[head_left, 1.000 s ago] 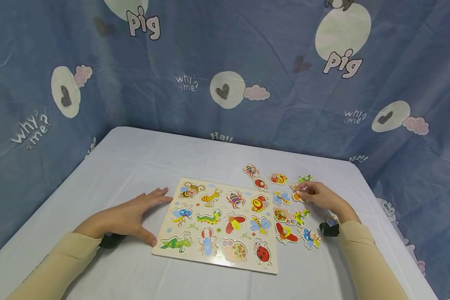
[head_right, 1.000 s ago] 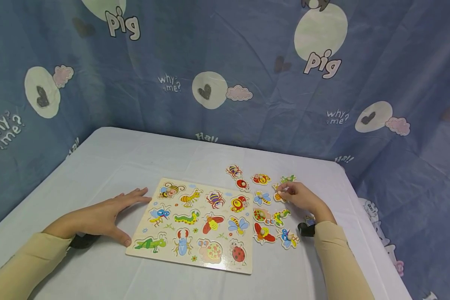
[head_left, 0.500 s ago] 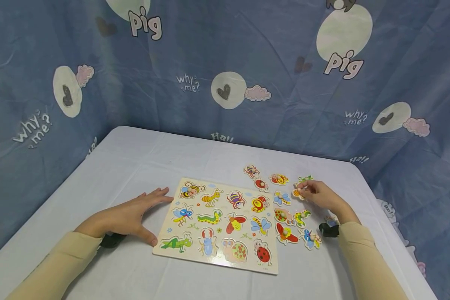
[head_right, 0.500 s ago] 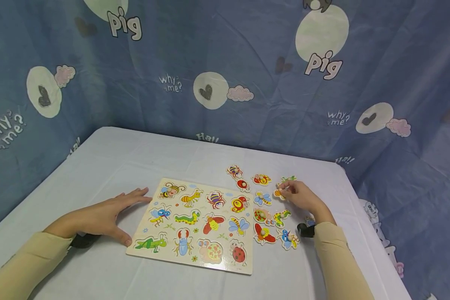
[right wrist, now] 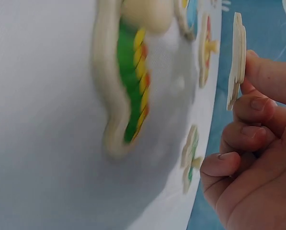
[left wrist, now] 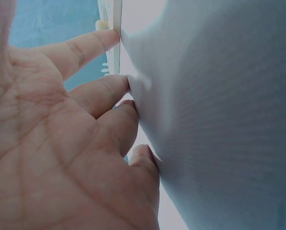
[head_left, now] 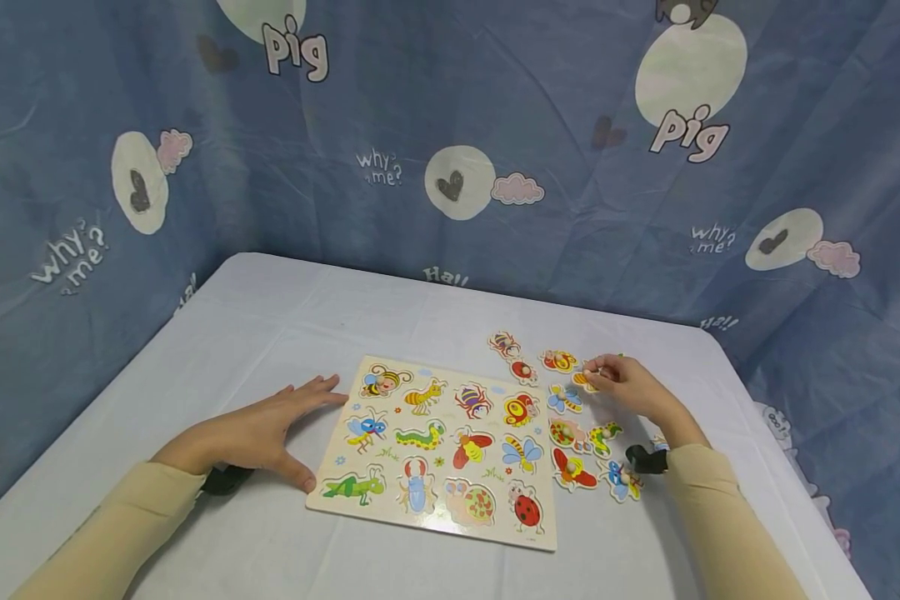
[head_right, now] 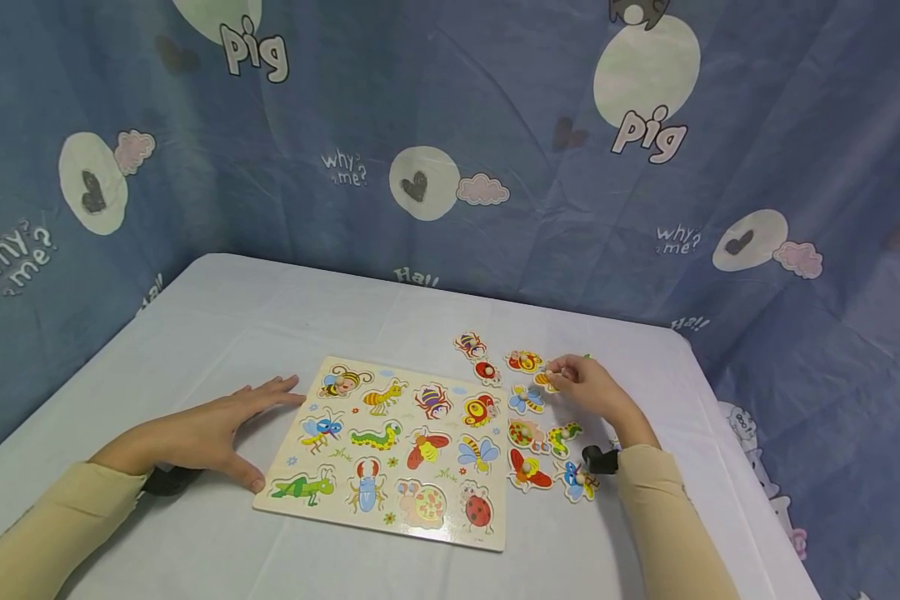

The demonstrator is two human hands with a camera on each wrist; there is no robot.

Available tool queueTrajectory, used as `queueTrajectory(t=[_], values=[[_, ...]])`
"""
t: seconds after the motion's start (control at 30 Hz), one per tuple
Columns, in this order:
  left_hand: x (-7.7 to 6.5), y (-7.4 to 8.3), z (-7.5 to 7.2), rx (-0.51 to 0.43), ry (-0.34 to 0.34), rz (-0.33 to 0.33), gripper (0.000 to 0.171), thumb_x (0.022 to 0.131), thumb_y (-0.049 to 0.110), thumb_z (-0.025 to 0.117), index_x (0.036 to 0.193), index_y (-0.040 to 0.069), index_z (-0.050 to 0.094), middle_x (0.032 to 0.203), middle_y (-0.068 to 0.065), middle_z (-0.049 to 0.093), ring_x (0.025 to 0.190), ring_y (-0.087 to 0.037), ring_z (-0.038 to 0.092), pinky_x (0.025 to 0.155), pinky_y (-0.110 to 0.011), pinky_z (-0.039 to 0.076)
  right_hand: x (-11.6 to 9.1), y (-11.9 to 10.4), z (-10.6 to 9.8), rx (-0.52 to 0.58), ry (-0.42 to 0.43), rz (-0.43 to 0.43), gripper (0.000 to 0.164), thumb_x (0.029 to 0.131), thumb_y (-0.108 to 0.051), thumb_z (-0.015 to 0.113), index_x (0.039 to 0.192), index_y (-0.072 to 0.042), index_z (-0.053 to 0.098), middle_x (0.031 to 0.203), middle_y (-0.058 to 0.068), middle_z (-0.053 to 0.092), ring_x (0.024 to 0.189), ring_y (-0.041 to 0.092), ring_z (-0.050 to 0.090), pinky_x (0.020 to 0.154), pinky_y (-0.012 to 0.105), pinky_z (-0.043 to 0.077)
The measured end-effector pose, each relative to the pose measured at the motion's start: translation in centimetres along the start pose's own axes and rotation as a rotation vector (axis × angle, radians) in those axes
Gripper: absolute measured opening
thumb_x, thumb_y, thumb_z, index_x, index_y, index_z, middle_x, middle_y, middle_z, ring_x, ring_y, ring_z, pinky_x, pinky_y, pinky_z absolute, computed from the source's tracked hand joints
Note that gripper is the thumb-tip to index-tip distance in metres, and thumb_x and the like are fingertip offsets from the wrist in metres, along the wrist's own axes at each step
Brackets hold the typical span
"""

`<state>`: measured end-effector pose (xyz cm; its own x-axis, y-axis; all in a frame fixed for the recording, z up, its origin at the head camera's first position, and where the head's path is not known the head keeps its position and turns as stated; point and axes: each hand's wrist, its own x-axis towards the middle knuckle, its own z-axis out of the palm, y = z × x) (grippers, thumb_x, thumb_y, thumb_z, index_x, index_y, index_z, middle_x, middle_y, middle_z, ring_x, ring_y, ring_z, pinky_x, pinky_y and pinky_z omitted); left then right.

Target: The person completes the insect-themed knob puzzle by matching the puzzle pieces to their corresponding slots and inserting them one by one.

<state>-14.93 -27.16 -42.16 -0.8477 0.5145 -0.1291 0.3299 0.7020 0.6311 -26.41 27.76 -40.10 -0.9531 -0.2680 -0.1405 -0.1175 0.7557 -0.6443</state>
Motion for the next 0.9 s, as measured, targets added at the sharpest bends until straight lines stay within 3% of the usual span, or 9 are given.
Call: queueTrajectory(t=[0.9], values=[[-0.1,0.1,-0.1,-0.011,0.004,0.01,0.119,0.061,0.05,0.102,0.16,0.012,0.048,0.178,-0.024,0.023,0.165,-0.053,0.013,0.13,-0.077,0.009,1.6,-4.8,2.6,0.035,-0.029,-0.143,0.025,0.108,-0.018,0.065,0.12,0.004,0.069,0.079,0.0,0.049,0.073,0.016,0.044,0.064,0.026,0.039]])
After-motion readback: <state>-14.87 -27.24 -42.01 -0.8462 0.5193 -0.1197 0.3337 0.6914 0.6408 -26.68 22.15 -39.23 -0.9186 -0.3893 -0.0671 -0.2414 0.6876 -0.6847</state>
